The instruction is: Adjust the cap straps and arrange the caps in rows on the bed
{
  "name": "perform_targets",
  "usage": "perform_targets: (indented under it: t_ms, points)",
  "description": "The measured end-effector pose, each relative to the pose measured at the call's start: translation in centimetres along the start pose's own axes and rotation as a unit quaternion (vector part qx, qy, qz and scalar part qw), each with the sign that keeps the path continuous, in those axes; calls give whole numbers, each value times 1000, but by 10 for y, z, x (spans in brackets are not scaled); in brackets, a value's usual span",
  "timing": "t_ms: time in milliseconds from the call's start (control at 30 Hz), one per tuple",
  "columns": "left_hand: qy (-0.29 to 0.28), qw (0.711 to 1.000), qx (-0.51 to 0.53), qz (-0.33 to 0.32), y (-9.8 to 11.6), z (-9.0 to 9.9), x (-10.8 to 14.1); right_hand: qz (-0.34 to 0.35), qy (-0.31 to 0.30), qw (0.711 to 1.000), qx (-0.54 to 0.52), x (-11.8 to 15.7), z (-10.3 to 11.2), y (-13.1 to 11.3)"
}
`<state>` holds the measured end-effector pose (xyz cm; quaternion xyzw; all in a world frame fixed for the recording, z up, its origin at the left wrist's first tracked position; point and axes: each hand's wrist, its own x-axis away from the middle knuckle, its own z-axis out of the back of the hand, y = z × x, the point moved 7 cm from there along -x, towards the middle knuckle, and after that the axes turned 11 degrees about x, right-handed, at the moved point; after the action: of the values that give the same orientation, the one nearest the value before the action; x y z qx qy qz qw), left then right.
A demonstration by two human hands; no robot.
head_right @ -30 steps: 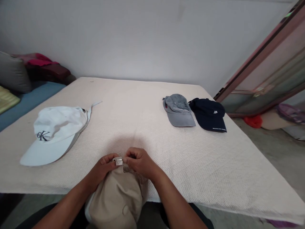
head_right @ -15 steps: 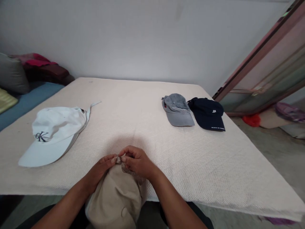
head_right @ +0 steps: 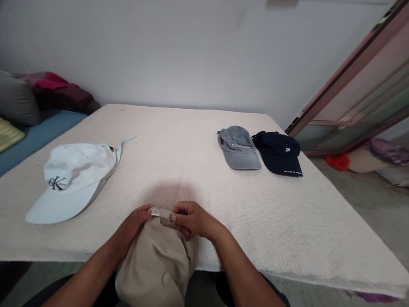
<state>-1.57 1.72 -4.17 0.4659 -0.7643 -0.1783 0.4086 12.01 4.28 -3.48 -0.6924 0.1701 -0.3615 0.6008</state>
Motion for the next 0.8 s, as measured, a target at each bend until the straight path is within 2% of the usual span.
perform_targets:
  t_ms: [167, 400, 600, 800]
  points:
    - [-49, 998, 9, 27, -2, -5, 1, -3, 39, 999, -26, 2, 3, -1]
    - [-80, 995, -6, 62, -7, -7, 2, 1, 41, 999, -18, 3, 3, -6]
    - [-69, 994, -52, 72, -7, -4, 4, 4, 38, 999, 3, 6, 4, -9]
    - [-50, 991, -113, 49, -5, -3, 4, 5, 30, 1000, 4, 7, 3, -10]
